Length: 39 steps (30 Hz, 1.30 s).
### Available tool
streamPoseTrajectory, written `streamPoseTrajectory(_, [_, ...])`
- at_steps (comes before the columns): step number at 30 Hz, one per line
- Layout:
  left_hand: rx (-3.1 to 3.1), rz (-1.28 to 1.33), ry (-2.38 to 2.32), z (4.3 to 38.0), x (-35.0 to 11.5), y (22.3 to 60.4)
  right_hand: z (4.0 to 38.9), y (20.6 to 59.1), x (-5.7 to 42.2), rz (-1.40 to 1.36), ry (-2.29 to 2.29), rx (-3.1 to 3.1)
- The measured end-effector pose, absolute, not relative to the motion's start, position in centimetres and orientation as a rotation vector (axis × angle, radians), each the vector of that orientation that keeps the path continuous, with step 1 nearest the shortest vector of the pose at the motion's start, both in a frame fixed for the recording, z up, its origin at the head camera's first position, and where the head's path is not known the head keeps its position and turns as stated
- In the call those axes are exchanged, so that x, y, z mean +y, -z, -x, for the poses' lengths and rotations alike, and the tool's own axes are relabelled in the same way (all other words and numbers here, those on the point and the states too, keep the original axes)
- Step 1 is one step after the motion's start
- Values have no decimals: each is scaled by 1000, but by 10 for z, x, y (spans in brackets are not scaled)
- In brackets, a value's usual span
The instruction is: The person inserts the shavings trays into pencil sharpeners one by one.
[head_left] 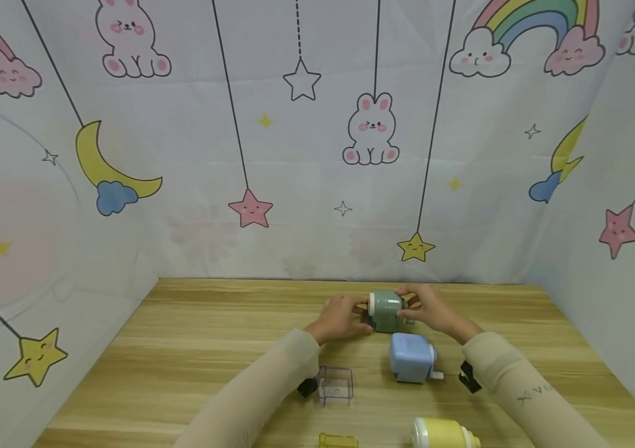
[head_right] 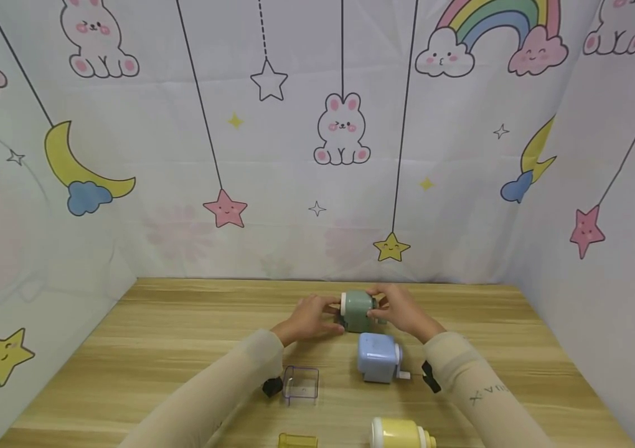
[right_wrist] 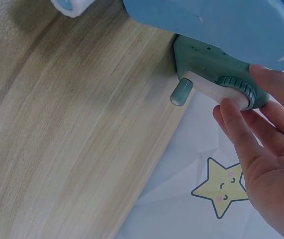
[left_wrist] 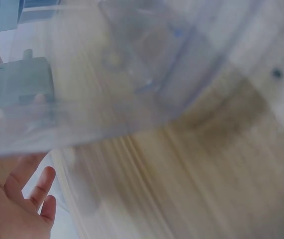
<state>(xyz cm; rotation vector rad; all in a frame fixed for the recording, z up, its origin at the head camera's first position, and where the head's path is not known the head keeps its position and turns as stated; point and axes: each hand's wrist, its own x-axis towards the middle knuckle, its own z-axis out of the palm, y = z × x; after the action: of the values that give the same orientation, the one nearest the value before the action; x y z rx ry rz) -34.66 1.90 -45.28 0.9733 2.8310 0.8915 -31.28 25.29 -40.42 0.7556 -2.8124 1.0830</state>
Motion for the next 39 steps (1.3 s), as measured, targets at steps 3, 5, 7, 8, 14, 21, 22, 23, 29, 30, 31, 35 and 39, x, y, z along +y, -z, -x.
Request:
streamPoseTrajectory(3, [2822, -963, -906, 349, 20, 455, 312, 403, 253, -749, -1080, -2819])
streamPoseTrajectory(5, [2819, -960, -910, 350, 20, 456, 312, 403, 253, -750, -1075, -2820])
streamPoseTrajectory(7, [2818, -957, -910, 351, 21, 456, 311, 403, 252, -746, -1075, -2821])
streamPoseTrajectory(8, [2819, -958, -909, 351, 21, 456, 311, 402, 252, -744, -1074, -2821])
streamPoseTrajectory(14, [2818, -972, -920, 351, 20, 456, 311, 402, 252, -746, -1072, -2814])
streamPoseTrajectory(21, [2813, -974, -942, 351, 20, 457, 311, 402, 252, -753, -1076, -2808])
streamPoseTrajectory(22, [2813, -971, -942, 351, 21, 457, 311, 402, 252, -753, -1073, -2810])
streamPoseTrajectory(23, [2811, -968, -944, 351, 21, 458, 311, 402, 252, -753, -1076, -2811])
streamPoseTrajectory(29, [2810, -954, -948, 352, 22, 459, 311, 401, 252, -742, -1092, -2822])
streamPoseTrajectory(30, [2812, -952, -944, 352, 22, 459, 311, 401, 251, -743, -1091, -2822])
streamPoseTrajectory(31, [2814, -952, -942, 353, 23, 459, 311, 401, 252, -746, -1090, -2823])
streamPoseTrajectory(35, [2811, -946, -940, 352, 23, 459, 311, 402, 252, -751, -1092, -2821])
streamPoseTrajectory(39, [2808, -951, -949, 351, 23, 458, 311, 403, 252, -761, -1086, -2818])
